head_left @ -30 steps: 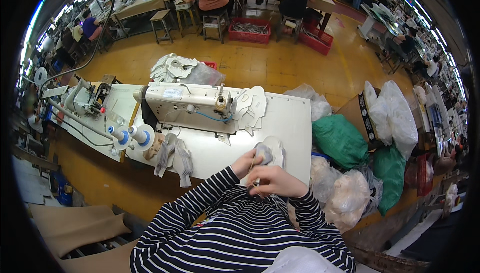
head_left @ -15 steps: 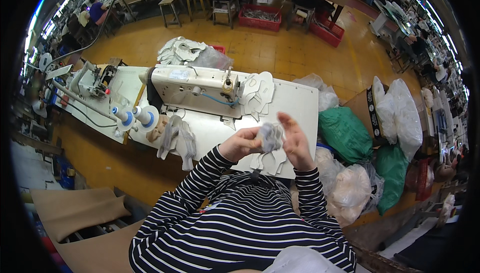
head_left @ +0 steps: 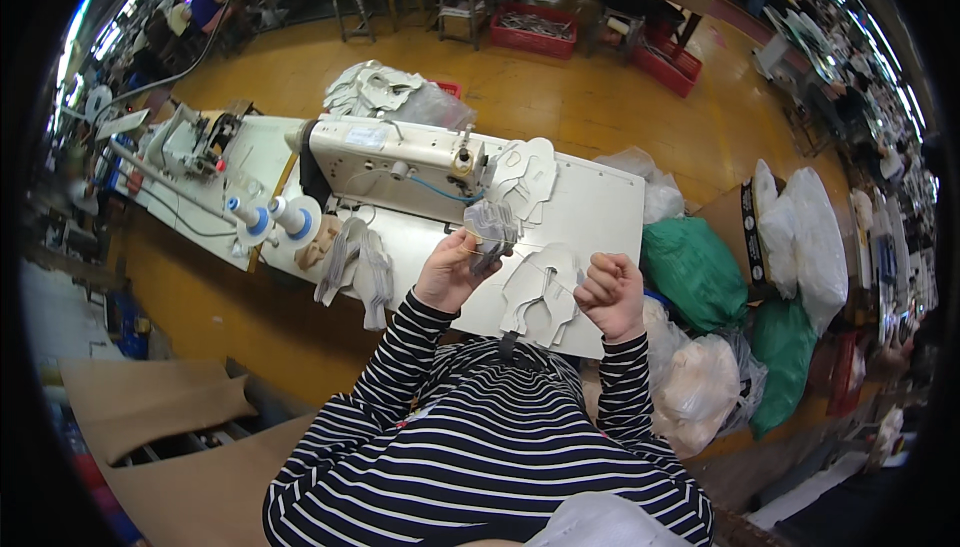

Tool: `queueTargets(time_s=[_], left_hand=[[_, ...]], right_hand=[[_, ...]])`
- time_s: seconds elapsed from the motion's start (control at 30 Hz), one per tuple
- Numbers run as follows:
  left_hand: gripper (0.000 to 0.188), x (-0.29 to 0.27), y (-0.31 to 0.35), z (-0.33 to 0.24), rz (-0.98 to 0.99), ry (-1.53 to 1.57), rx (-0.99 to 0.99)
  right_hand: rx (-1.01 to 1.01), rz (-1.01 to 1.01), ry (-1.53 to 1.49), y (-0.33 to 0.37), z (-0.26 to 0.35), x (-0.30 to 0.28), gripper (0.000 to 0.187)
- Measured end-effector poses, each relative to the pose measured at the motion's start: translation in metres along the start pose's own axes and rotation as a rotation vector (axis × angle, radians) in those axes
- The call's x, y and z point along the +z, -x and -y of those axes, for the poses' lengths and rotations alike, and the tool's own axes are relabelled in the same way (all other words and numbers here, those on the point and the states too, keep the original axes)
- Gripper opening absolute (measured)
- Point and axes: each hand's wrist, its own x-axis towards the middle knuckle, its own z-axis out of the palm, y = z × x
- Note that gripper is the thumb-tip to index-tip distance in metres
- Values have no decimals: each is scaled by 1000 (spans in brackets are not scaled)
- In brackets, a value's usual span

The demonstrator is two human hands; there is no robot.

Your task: The person repeatedly picks up small white fabric pieces from a table, aligns and stacks them by hand, and places the stacks back on the table. The person occasionally moves stacks aside to access more pieces and continues the sorting cycle.

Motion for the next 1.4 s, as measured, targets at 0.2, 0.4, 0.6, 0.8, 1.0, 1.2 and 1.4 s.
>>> queueTargets(time_s=[0.2,0.4,0.6,0.8,1.0,1.2,1.4], left_hand=[[64,27,6,7,236,-259,-27],[69,18,7,1,358,-456,-281],[41,16,7,4,399,-910,-296],[43,26,19,32,83,-1280,-193],[53,15,17,40,-120,-985,151],[51,18,15,66,-260,-1318,363],[53,13,12,81,-15,-956,-84]], right_hand=[[-9,-157,-917,-15,-7,10,40],[-186,72,647,-16,-40,8,62],[-228,123,1247,-9,-46,-3,52],[-367,-71,1791,-23,-50,0,16],[-457,-181,1267,-27,-73,-4,52],[-200,-305,766,-7,-74,-28,52],[-301,-430,782,21,-66,-49,46]])
